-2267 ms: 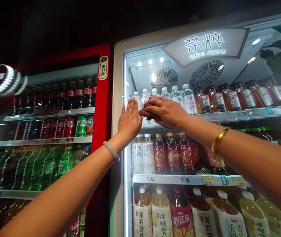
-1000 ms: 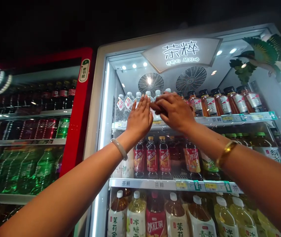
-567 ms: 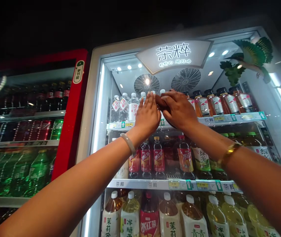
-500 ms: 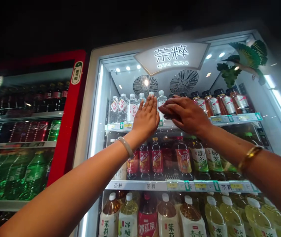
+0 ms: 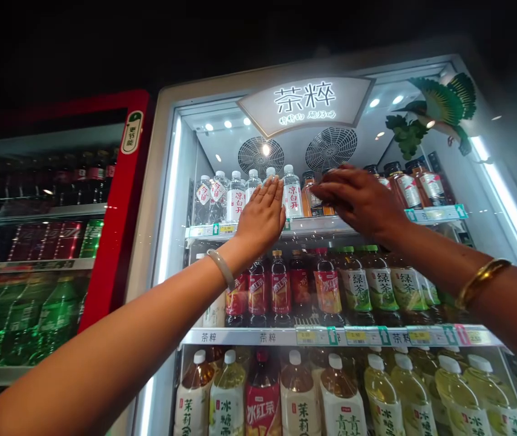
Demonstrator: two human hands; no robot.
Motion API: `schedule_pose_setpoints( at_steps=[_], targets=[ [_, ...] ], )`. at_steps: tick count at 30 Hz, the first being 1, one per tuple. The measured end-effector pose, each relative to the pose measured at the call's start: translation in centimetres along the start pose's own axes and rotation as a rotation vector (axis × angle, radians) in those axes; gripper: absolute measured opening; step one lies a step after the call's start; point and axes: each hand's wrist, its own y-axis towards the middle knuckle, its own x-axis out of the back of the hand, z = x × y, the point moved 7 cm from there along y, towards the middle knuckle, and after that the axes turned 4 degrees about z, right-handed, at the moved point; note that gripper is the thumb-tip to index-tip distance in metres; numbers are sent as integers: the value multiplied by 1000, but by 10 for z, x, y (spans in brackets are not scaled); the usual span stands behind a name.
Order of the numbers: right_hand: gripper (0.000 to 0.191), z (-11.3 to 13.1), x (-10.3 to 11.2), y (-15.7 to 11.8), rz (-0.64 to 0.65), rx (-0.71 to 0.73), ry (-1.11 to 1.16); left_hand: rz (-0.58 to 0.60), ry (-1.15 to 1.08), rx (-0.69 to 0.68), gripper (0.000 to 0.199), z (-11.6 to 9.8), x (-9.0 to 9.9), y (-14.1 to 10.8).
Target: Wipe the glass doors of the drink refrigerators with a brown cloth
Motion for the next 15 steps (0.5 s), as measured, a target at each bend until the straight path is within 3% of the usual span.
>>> schedule_pose_setpoints(
  at_steps=[2,4,6,8,11,15],
  targets=[
    [44,-25,5,8,-114,-158,-47,-10,-4,7,64,-7,3,15],
    [47,-31,1,18,-207,-258,-82,-20,-20,40,65,-18,5,38],
    [46,-23,-7,20,-225,-270,-92,-20,-46,102,66,-30,3,59],
    [44,-14,-9,9,-162,-203,-79,-11,-62,135,66,-43,-2,73],
    [44,-27,10,-21,-39,-161,-61,-18,-36,31,67,-65,-13,73],
    [49,-77,41,-29,-116,-384,-129,-55,19,-102,65,-78,-22,60]
  ],
)
